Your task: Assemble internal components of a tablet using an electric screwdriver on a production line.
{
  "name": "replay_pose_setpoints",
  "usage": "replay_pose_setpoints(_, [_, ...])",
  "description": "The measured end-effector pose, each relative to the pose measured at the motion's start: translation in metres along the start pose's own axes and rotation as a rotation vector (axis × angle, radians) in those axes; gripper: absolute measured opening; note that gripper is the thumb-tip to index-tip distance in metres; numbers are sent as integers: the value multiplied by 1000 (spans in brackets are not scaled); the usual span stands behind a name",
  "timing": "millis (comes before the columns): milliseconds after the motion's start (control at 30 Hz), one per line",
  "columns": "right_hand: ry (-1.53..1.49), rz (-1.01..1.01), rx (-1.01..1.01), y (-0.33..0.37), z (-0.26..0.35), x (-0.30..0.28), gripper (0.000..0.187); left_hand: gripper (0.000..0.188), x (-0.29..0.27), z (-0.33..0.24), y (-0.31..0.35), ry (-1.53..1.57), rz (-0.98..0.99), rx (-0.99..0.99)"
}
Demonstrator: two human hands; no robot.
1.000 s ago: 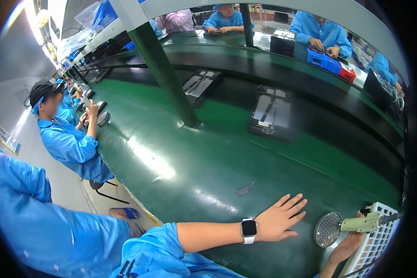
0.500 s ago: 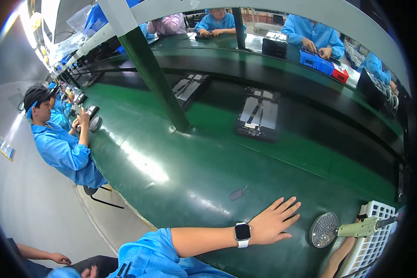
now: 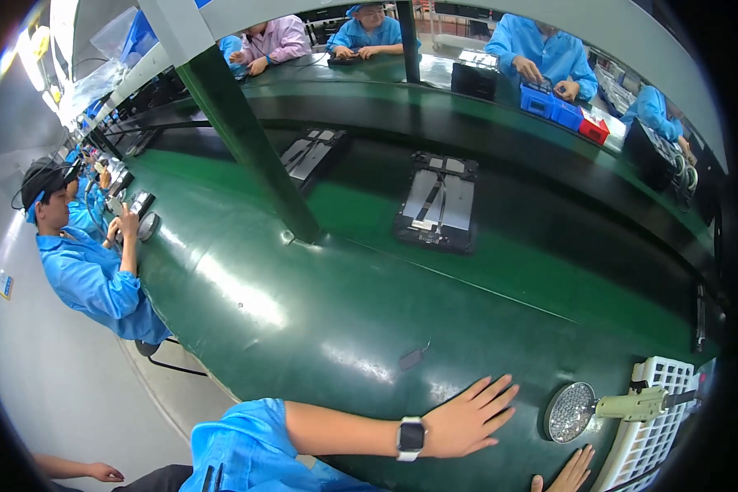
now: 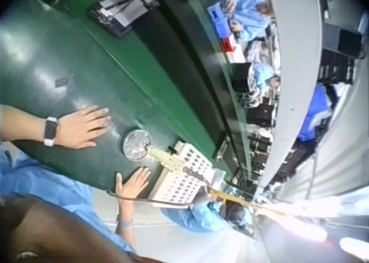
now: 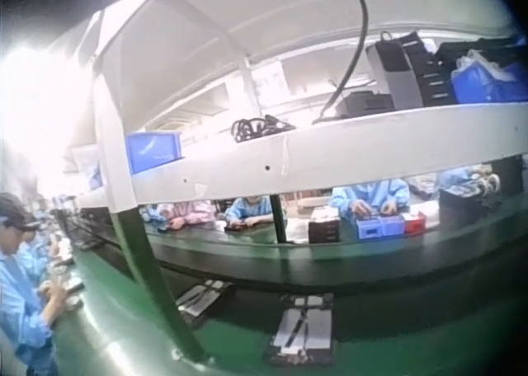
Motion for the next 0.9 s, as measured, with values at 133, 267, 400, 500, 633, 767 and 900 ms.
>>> replay_pose_setpoints(133, [37,9,100,24,-5,-7,82,58,-12,-12,25,76,71,120])
replay_pose_setpoints(267, [-132,-10,87,4,9,0,94,52,-45,-3,24,70,136,60])
replay_pose_setpoints(400, [-60,27,151,8,1,8,95,50,-37,-11,20,93,126,85])
replay_pose_setpoints(500, [-81,-6,119,10,5,-3,92,49,-49,-17,17,88,166,128])
replay_pose_setpoints(633, [-86,50,170,14,2,0,92,49,-44,-16,13,104,152,139])
replay_pose_setpoints(767, [-142,14,136,15,-3,9,90,49,-35,-8,18,105,108,176])
replay_pose_setpoints(900, [-157,19,134,18,-5,8,86,48,-30,-1,16,94,96,214])
Point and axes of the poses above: each hand's wrist, its own y-axis away from the middle knuckle, its own x-axis out of the palm, z = x × y, the point moved 1 cm from there along -y, towards the middle knuckle, and after that the axes turned 5 degrees about -z, right-handed, at the moved point
